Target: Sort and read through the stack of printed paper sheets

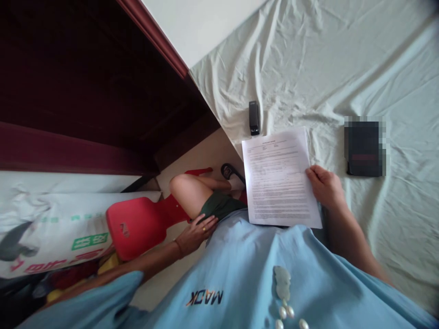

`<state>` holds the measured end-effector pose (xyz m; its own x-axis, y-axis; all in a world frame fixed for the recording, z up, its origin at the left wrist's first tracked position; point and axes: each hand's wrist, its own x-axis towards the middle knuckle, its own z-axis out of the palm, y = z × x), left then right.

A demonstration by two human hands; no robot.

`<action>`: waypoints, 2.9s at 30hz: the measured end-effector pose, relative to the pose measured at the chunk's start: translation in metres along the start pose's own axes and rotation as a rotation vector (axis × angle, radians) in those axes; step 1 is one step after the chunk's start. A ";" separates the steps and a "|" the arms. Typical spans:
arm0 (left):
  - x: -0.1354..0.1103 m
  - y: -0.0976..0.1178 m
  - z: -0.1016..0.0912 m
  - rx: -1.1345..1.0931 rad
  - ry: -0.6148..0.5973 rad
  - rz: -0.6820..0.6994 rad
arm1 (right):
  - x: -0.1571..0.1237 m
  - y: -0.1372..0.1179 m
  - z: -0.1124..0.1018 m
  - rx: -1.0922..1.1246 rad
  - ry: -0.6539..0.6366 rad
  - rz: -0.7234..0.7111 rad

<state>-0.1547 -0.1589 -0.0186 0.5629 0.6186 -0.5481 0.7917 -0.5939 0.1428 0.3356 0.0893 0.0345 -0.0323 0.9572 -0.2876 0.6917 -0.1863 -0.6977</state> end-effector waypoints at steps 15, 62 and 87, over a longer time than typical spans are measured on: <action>0.072 -0.020 0.024 0.000 -0.020 0.079 | 0.000 -0.002 0.000 -0.037 0.030 0.015; 0.067 -0.009 0.022 -0.093 -0.149 -0.093 | 0.000 -0.002 0.000 0.000 0.016 0.016; 0.066 -0.011 0.018 -0.129 -0.183 -0.097 | 0.001 -0.003 0.001 -0.008 0.008 0.027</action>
<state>-0.1310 -0.1208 -0.0707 0.4399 0.5586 -0.7032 0.8702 -0.4585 0.1802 0.3326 0.0910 0.0353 -0.0073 0.9537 -0.3008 0.6977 -0.2107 -0.6848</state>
